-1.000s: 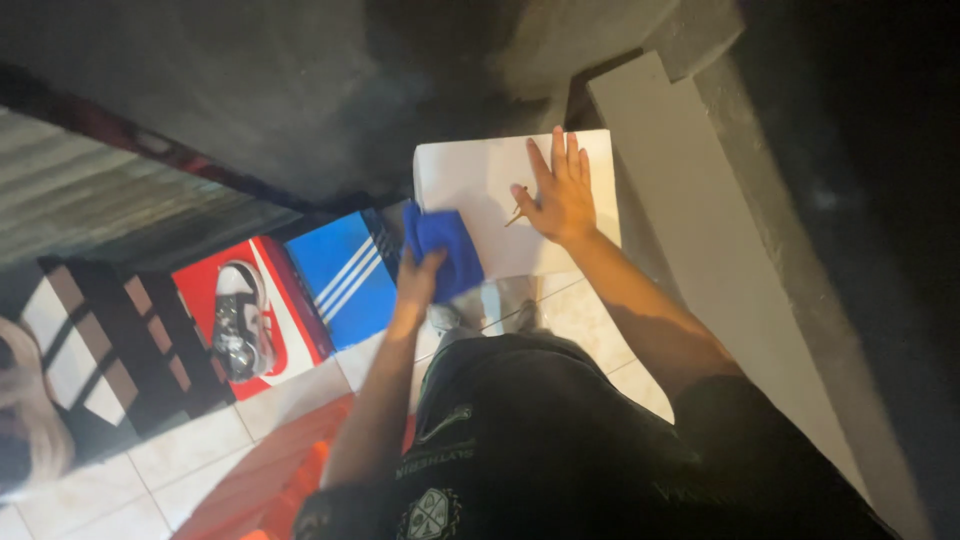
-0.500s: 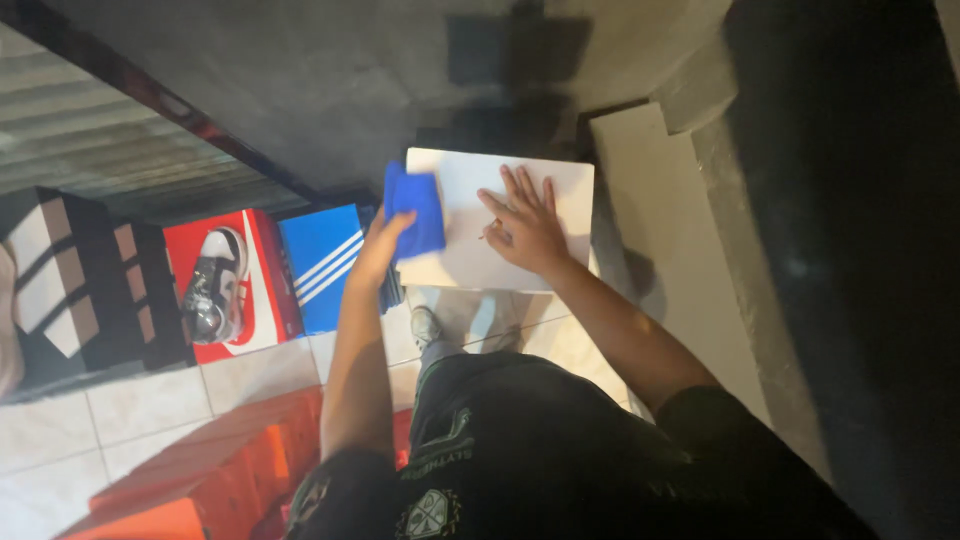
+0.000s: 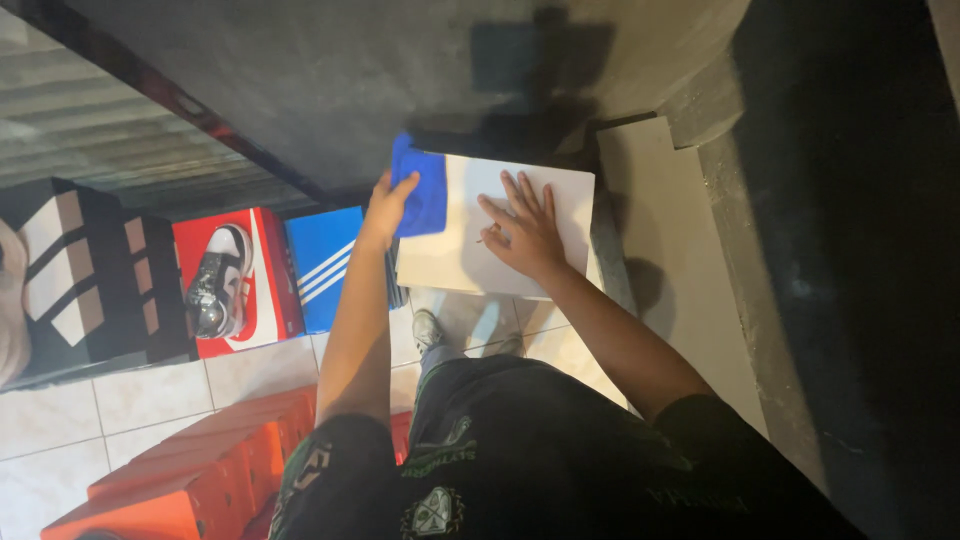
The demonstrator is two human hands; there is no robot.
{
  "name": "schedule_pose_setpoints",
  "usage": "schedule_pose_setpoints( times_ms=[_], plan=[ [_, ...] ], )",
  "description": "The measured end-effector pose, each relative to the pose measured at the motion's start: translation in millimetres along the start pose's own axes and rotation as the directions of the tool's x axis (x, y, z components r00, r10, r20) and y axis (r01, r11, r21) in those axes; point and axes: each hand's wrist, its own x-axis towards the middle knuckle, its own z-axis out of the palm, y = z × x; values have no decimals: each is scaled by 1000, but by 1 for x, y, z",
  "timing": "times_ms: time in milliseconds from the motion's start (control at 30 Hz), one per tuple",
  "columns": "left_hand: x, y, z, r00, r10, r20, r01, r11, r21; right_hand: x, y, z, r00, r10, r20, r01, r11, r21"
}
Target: Wiping a shoe box and a sneaker with a blue cloth in a storage area.
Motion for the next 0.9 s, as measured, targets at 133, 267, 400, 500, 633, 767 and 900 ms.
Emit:
schedule_pose_setpoints(
  times_ms=[133,267,400,500,633,767,900],
  plan=[
    [-2,-26,-3,996,92,14,-81,936,-342,0,1,-1,1000,13,4,-13,999,35],
    [-72,-46,-12,997,68,42,-45,915,-402,-4,1,-5,1000,13,13,-13,1000,11],
    [-117,-81,-25,997,34,74,-7,943,-332,-5,-2,-5,1000,4,20,-4,1000,16],
    [-94,-84,-30,993,87,82,-61,961,-271,-3,-1,-2,1000,-18,-25,18,1000,-2],
    [-16,-78,-11,974,199,108,-172,960,-221,-4,2,5,995,-40,-94,38,999,-21],
    [48,-61,-2,969,229,95,-193,937,-293,-2,0,3,995,-35,-94,33,999,-15],
    [51,-77,-3,973,203,105,-165,941,-294,-5,0,1,999,11,-50,-11,1000,3]
  ],
)
